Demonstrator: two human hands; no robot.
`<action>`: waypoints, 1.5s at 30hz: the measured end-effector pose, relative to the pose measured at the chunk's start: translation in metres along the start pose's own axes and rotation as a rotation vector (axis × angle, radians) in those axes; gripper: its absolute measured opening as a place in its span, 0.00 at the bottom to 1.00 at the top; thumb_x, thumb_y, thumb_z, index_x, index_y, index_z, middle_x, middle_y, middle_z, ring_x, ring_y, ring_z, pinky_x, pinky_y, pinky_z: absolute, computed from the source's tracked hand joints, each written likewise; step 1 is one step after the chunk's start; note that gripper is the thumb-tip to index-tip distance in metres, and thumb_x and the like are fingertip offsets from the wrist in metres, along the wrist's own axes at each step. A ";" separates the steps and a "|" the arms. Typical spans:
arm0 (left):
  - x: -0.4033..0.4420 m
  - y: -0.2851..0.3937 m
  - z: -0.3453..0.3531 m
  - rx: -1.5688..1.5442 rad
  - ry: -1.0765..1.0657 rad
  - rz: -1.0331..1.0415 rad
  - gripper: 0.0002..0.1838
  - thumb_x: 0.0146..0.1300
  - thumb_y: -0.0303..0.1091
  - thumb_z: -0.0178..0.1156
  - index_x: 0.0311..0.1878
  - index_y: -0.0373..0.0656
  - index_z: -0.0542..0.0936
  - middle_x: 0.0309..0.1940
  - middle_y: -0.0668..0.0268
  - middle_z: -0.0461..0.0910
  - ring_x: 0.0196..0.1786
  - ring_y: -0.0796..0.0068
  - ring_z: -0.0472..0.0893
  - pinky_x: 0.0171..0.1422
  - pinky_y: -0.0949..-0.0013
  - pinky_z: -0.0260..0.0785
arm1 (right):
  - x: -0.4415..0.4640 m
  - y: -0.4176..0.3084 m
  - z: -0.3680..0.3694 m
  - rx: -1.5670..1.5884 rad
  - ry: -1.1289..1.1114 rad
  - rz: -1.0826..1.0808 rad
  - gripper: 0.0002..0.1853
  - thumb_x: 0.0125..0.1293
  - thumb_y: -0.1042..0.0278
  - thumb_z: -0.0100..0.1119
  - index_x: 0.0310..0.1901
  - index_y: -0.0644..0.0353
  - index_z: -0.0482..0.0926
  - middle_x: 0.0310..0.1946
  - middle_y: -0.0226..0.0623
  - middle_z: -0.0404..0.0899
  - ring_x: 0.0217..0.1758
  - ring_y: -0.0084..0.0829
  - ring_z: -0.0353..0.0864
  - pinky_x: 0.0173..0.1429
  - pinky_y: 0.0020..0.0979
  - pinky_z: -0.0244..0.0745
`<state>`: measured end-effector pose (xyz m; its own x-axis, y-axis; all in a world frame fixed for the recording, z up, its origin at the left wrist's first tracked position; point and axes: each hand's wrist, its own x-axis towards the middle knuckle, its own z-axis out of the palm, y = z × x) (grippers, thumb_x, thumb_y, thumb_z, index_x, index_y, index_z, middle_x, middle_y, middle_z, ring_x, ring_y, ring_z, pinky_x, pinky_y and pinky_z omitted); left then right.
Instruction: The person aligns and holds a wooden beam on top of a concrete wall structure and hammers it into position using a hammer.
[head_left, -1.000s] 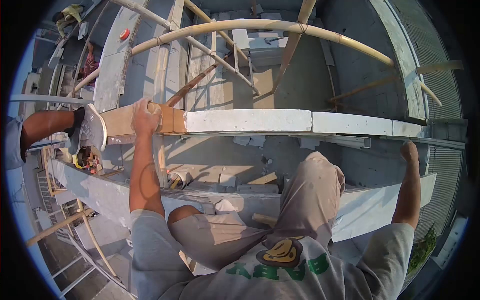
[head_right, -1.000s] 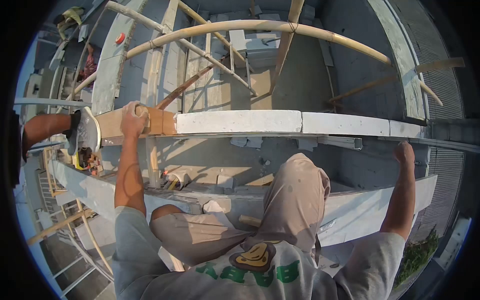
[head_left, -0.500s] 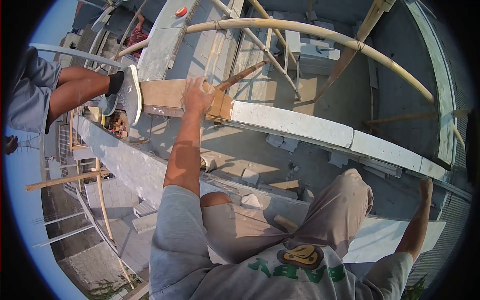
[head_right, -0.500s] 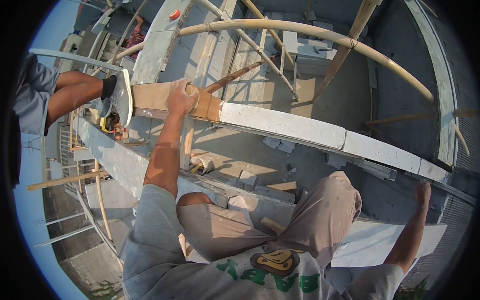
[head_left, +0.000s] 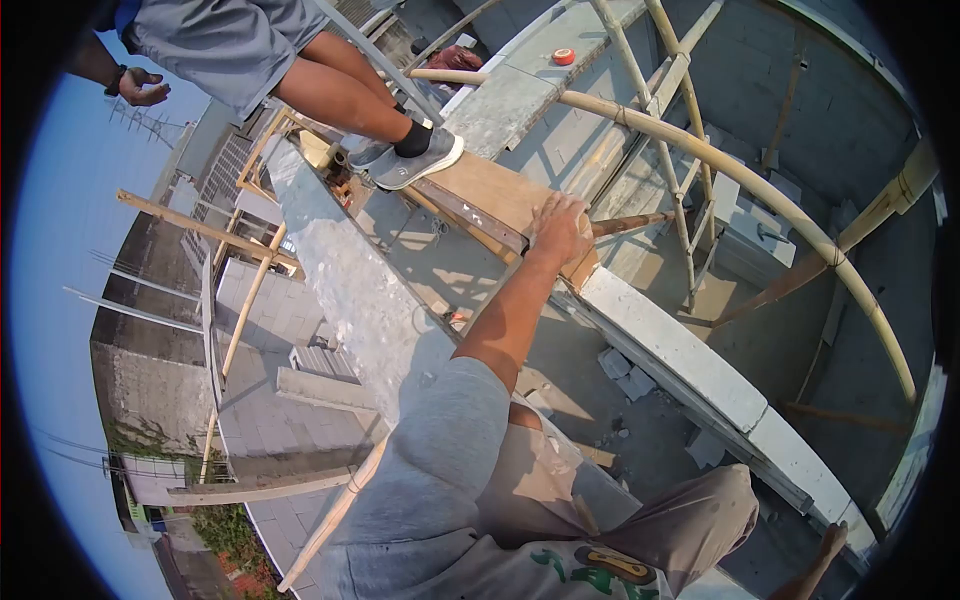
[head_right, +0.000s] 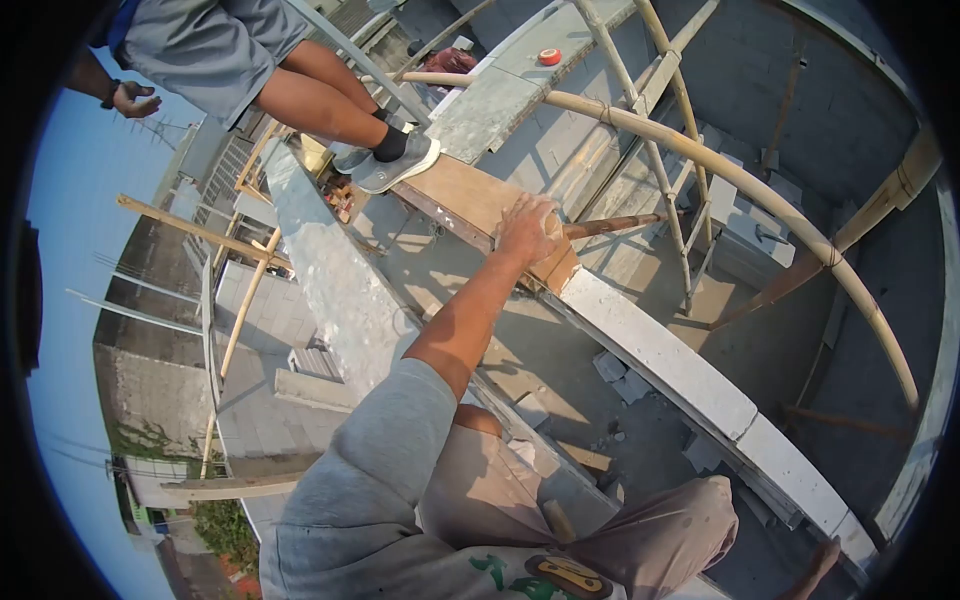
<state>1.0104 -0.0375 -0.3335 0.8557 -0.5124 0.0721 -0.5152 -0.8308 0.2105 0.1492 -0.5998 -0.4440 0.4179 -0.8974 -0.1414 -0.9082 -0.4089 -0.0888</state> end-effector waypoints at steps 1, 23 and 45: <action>0.000 0.000 0.001 -0.006 -0.005 -0.011 0.32 0.51 0.43 0.70 0.62 0.58 0.74 0.67 0.72 0.69 0.75 0.64 0.60 0.75 0.39 0.52 | 0.001 -0.012 -0.005 -0.014 0.010 0.004 0.31 0.67 0.55 0.53 0.61 0.75 0.72 0.55 0.61 0.77 0.60 0.55 0.76 0.65 0.45 0.69; -0.004 0.001 0.011 -0.071 -0.004 -0.048 0.36 0.52 0.43 0.72 0.66 0.58 0.71 0.70 0.75 0.64 0.78 0.69 0.55 0.79 0.38 0.42 | 0.068 -0.213 -0.027 0.156 0.080 -0.190 0.27 0.69 0.62 0.50 0.65 0.70 0.71 0.63 0.58 0.72 0.67 0.52 0.71 0.71 0.43 0.64; -0.006 0.004 0.010 -0.128 0.035 -0.075 0.34 0.54 0.41 0.69 0.65 0.54 0.71 0.71 0.74 0.65 0.78 0.69 0.54 0.80 0.37 0.40 | -0.112 -0.598 -0.089 0.738 -0.485 -0.616 0.24 0.66 0.70 0.55 0.64 0.68 0.72 0.60 0.56 0.75 0.64 0.49 0.77 0.63 0.41 0.75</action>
<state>1.0025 -0.0396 -0.3428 0.8937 -0.4406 0.0849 -0.4417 -0.8305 0.3394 0.6431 -0.2692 -0.2875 0.9105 -0.3435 -0.2304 -0.3688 -0.4218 -0.8283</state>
